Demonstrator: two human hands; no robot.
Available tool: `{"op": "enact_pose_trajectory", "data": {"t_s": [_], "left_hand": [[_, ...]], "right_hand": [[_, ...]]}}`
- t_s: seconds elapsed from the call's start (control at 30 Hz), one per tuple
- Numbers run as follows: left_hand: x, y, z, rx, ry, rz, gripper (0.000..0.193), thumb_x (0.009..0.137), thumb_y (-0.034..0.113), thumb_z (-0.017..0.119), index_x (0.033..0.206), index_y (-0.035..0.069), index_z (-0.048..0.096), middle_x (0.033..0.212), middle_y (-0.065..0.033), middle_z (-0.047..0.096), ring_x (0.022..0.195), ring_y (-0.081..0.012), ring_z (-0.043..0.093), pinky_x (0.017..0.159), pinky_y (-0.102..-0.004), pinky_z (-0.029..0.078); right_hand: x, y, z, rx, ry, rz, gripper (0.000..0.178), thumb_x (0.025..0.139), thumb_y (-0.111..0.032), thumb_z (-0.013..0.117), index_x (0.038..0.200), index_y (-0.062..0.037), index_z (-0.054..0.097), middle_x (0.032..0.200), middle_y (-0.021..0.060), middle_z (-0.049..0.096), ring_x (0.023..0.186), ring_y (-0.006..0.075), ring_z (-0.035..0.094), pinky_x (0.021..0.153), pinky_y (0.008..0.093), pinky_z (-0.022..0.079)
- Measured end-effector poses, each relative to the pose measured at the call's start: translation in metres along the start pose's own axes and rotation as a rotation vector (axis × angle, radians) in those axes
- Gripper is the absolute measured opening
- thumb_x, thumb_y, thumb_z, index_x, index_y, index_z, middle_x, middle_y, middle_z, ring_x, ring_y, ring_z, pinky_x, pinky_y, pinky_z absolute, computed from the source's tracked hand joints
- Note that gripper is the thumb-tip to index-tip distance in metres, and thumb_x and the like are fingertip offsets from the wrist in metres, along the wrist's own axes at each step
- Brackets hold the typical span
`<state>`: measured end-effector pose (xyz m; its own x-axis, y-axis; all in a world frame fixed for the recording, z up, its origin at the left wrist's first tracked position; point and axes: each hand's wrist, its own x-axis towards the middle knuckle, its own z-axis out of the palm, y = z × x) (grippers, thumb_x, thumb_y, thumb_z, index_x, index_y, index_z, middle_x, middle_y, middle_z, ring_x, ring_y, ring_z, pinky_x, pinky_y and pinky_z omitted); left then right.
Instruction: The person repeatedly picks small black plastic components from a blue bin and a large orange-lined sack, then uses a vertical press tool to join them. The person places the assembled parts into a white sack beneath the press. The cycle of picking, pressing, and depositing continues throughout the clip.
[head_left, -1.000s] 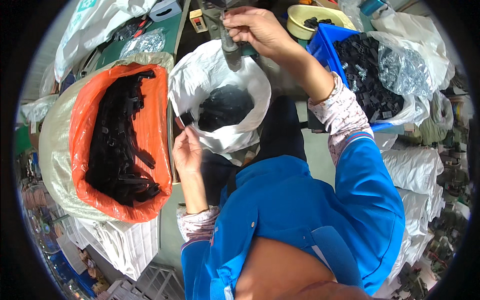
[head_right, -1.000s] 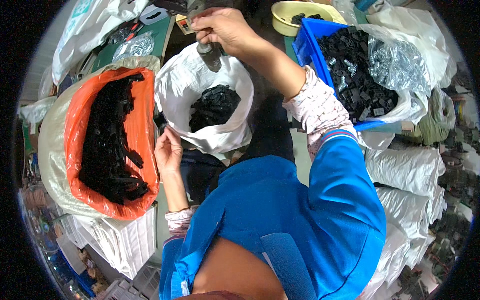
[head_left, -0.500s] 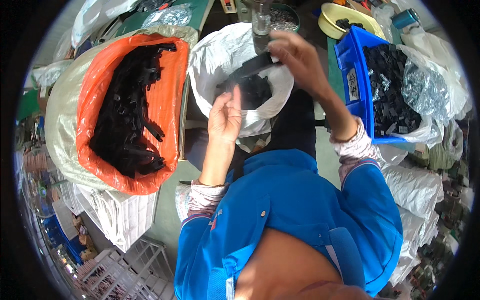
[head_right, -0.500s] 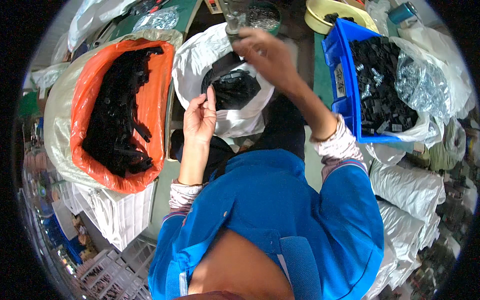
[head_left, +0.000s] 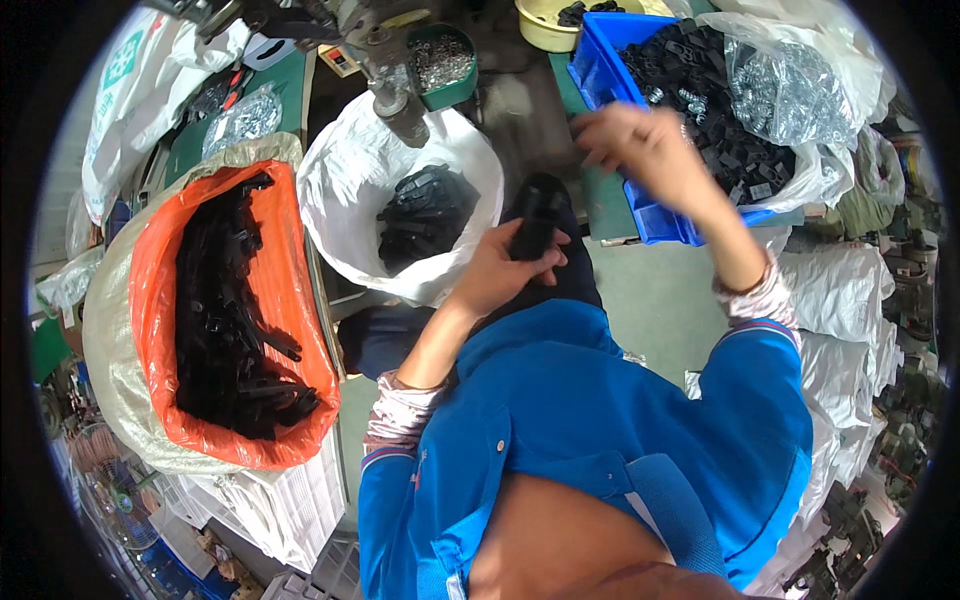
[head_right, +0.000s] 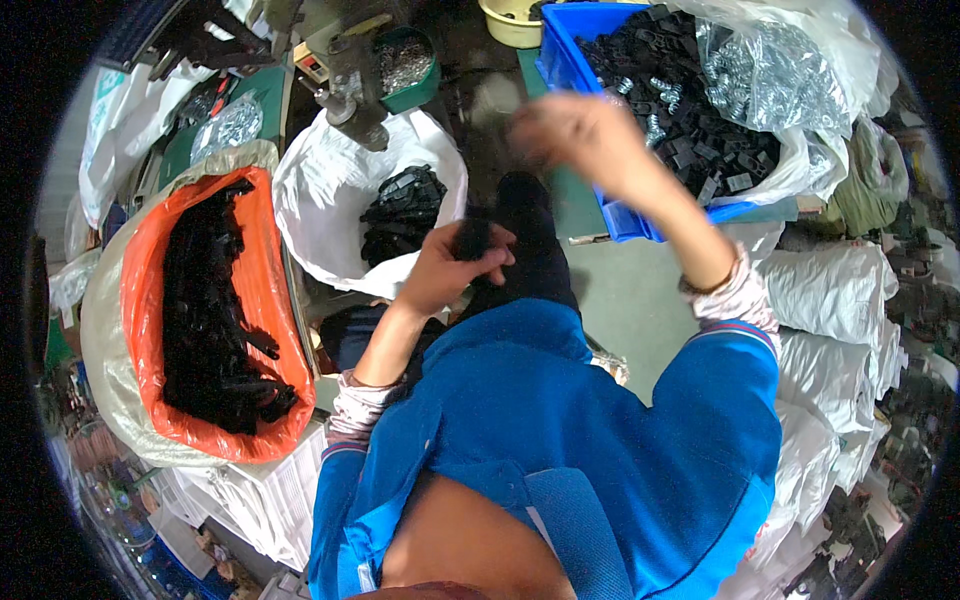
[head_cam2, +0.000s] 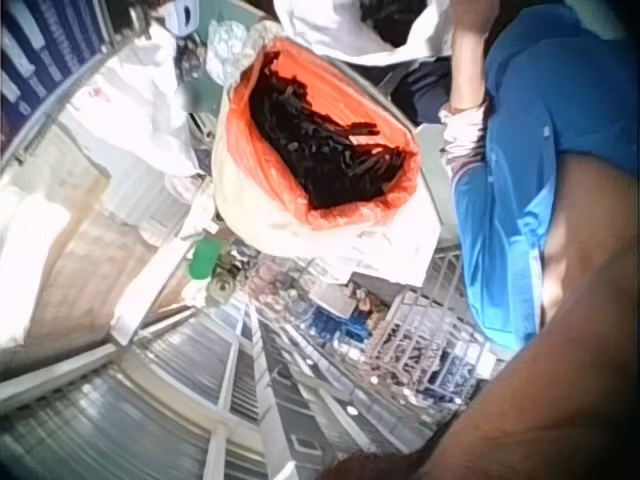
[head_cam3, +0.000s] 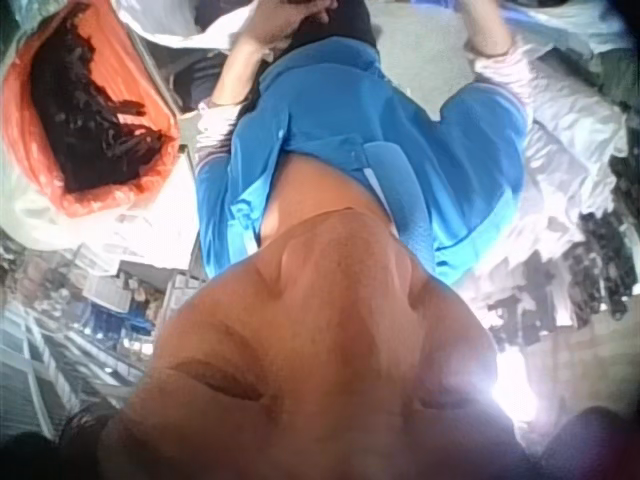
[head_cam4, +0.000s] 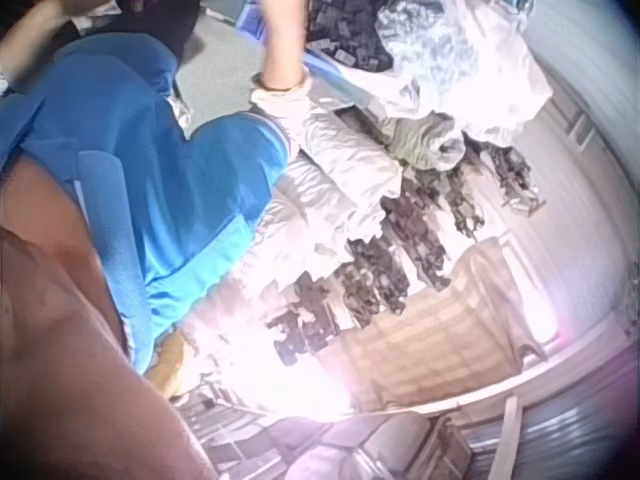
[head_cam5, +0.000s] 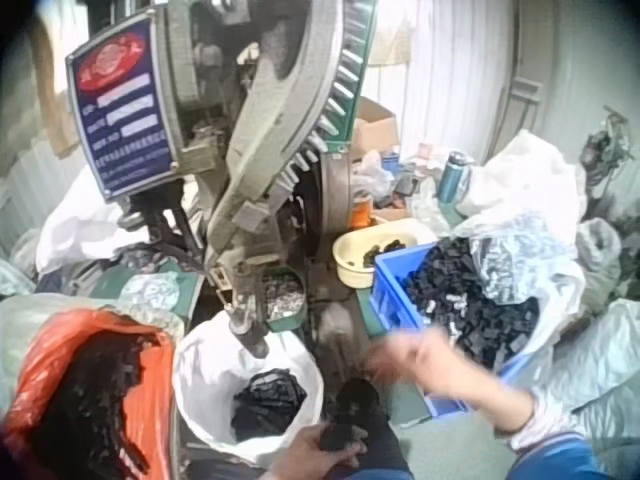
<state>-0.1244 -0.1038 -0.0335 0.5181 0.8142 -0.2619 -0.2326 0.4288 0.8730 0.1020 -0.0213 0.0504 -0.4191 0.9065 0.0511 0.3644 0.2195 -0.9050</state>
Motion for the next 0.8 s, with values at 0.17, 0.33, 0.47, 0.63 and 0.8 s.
{"op": "enact_pose_trajectory", "data": {"t_s": [0.17, 0.33, 0.47, 0.63, 0.8], "left_hand": [[0.025, 0.014, 0.009, -0.114, 0.157, 0.136, 0.020, 0.080, 0.004, 0.070, 0.099, 0.001, 0.062, 0.071, -0.0030, 0.059, 0.051, -0.0060, 0.045, 0.046, -0.0211, 0.032], [0.060, 0.041, 0.013, -0.246, 0.268, 0.156, 0.021, 0.078, 0.007, 0.072, 0.093, 0.001, 0.059, 0.060, 0.0008, 0.050, 0.043, -0.0054, 0.040, 0.041, -0.0200, 0.029], [0.101, 0.050, 0.029, -0.172, 0.201, 0.257, 0.031, 0.079, 0.007, 0.072, 0.106, 0.000, 0.060, 0.072, -0.0039, 0.059, 0.055, -0.0103, 0.056, 0.047, -0.0222, 0.044], [0.136, 0.047, 0.075, -0.166, 0.037, 0.400, 0.029, 0.082, 0.009, 0.070, 0.110, 0.002, 0.062, 0.093, -0.0101, 0.068, 0.083, -0.0202, 0.068, 0.069, -0.0310, 0.057], [0.143, 0.039, 0.079, -0.146, 0.053, 0.377, 0.023, 0.084, 0.010, 0.068, 0.104, -0.002, 0.063, 0.086, -0.0110, 0.067, 0.076, -0.0189, 0.067, 0.067, -0.0308, 0.057]], "right_hand": [[0.032, 0.123, -0.112, -0.811, 0.355, 0.237, 0.019, 0.083, -0.020, 0.065, 0.093, -0.0041, 0.065, 0.081, 0.0187, 0.066, 0.080, 0.0380, 0.063, 0.073, 0.0418, 0.050], [0.026, 0.131, -0.110, -0.825, 0.307, 0.159, 0.019, 0.082, -0.021, 0.068, 0.085, -0.0031, 0.061, 0.072, 0.0157, 0.062, 0.069, 0.0333, 0.062, 0.067, 0.0402, 0.050], [0.006, 0.088, -0.107, 0.083, 0.283, 0.301, 0.012, 0.088, -0.010, 0.063, 0.082, -0.0010, 0.060, 0.079, 0.0065, 0.066, 0.068, 0.0100, 0.061, 0.062, 0.0227, 0.050], [-0.023, 0.036, -0.068, 0.580, 0.325, 0.170, 0.017, 0.086, -0.009, 0.065, 0.101, -0.0005, 0.062, 0.089, 0.0080, 0.067, 0.080, 0.0128, 0.064, 0.069, 0.0229, 0.052], [-0.031, 0.039, -0.062, 0.462, 0.300, 0.110, 0.019, 0.085, -0.010, 0.067, 0.101, 0.0001, 0.063, 0.089, 0.0060, 0.067, 0.082, 0.0106, 0.063, 0.075, 0.0230, 0.051]]}}
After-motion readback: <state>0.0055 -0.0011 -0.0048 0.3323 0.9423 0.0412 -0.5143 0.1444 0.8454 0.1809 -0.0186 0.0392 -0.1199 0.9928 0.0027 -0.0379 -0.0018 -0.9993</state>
